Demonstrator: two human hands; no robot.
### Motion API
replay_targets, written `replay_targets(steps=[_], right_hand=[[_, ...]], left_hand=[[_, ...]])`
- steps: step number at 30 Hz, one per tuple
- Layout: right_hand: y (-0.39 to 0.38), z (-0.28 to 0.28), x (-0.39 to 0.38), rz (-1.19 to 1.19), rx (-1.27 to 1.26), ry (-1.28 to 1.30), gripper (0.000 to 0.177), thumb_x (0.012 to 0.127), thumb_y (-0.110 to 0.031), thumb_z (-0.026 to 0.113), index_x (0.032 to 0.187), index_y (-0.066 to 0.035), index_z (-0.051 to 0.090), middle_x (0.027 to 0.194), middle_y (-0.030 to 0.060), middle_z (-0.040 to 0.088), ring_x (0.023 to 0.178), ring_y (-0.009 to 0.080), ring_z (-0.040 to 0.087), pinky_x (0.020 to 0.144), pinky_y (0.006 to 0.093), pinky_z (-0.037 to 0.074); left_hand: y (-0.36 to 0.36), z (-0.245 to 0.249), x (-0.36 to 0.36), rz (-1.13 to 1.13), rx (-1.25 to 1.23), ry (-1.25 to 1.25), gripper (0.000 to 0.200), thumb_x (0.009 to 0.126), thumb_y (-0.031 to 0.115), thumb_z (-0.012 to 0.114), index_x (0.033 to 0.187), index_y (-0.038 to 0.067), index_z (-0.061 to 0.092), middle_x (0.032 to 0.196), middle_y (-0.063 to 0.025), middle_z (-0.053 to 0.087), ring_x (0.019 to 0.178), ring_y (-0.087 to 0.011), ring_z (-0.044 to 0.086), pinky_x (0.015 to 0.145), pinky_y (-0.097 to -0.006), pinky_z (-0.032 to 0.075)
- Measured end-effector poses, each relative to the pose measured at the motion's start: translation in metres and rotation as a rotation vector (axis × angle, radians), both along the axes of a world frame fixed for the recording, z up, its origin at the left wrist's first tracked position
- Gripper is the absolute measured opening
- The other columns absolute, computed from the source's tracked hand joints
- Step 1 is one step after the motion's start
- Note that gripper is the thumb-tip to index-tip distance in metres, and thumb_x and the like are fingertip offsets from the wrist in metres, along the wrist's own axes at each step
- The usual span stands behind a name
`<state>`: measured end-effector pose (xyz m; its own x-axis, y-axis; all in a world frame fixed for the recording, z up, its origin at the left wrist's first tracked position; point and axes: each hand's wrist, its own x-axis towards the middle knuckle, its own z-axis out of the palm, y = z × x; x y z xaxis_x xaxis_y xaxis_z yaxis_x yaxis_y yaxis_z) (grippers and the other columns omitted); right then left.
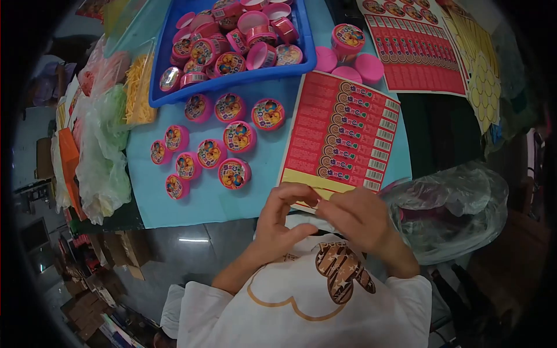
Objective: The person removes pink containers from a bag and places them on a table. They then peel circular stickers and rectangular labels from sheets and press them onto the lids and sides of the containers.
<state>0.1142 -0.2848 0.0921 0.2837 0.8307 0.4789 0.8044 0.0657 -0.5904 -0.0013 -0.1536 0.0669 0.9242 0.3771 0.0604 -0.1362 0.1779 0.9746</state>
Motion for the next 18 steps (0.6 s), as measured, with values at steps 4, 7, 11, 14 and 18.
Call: replay_targets(steps=[4, 7, 11, 14, 18], right_hand=[[0.014, 0.004, -0.004, -0.046, 0.044, 0.154, 0.025, 0.067, 0.000, 0.064, 0.091, 0.001, 0.056, 0.080, 0.0101, 0.057, 0.068, 0.0221, 0.056, 0.058, 0.0294, 0.045], [0.006, 0.008, 0.006, -0.217, -0.139, 0.366, 0.026, 0.067, 0.001, 0.063, 0.092, 0.000, 0.056, 0.080, 0.0102, 0.057, 0.069, 0.0227, 0.056, 0.059, 0.0295, 0.045], [0.005, 0.000, 0.017, -0.267, -0.156, 0.360, 0.028, 0.068, 0.001, 0.061, 0.096, -0.003, 0.056, 0.084, 0.0092, 0.058, 0.074, 0.0225, 0.057, 0.062, 0.0286, 0.045], [0.016, 0.003, 0.015, -0.288, -0.158, 0.451, 0.026, 0.069, -0.003, 0.063, 0.094, -0.004, 0.058, 0.086, 0.0083, 0.059, 0.082, 0.0220, 0.055, 0.074, 0.0314, 0.042], [0.025, 0.003, 0.006, -0.011, -0.026, 0.637, 0.021, 0.067, -0.007, 0.067, 0.086, 0.000, 0.061, 0.082, 0.0071, 0.059, 0.083, 0.0221, 0.055, 0.083, 0.0326, 0.038]], left_hand=[[0.011, 0.009, -0.012, 0.135, -0.175, 0.024, 0.016, 0.077, -0.008, 0.051, 0.091, -0.002, 0.047, 0.089, -0.0091, 0.049, 0.080, -0.0145, 0.053, 0.070, -0.0229, 0.043], [0.029, 0.000, -0.020, 0.302, 0.112, 0.050, 0.012, 0.078, -0.008, 0.050, 0.088, -0.002, 0.049, 0.086, -0.0084, 0.050, 0.077, -0.0136, 0.054, 0.065, -0.0215, 0.043], [0.068, -0.016, -0.005, 0.439, 0.105, 0.261, 0.011, 0.078, -0.009, 0.048, 0.085, -0.001, 0.052, 0.085, -0.0094, 0.054, 0.075, -0.0143, 0.055, 0.062, -0.0226, 0.043], [0.056, -0.005, -0.011, 0.277, 0.005, 0.025, 0.012, 0.076, -0.010, 0.051, 0.085, -0.002, 0.052, 0.083, -0.0111, 0.055, 0.075, -0.0165, 0.056, 0.060, -0.0261, 0.044], [0.044, 0.019, -0.026, 0.130, 0.040, -0.254, 0.013, 0.072, -0.011, 0.053, 0.083, -0.003, 0.052, 0.082, -0.0127, 0.055, 0.078, -0.0195, 0.057, 0.061, -0.0284, 0.046]])
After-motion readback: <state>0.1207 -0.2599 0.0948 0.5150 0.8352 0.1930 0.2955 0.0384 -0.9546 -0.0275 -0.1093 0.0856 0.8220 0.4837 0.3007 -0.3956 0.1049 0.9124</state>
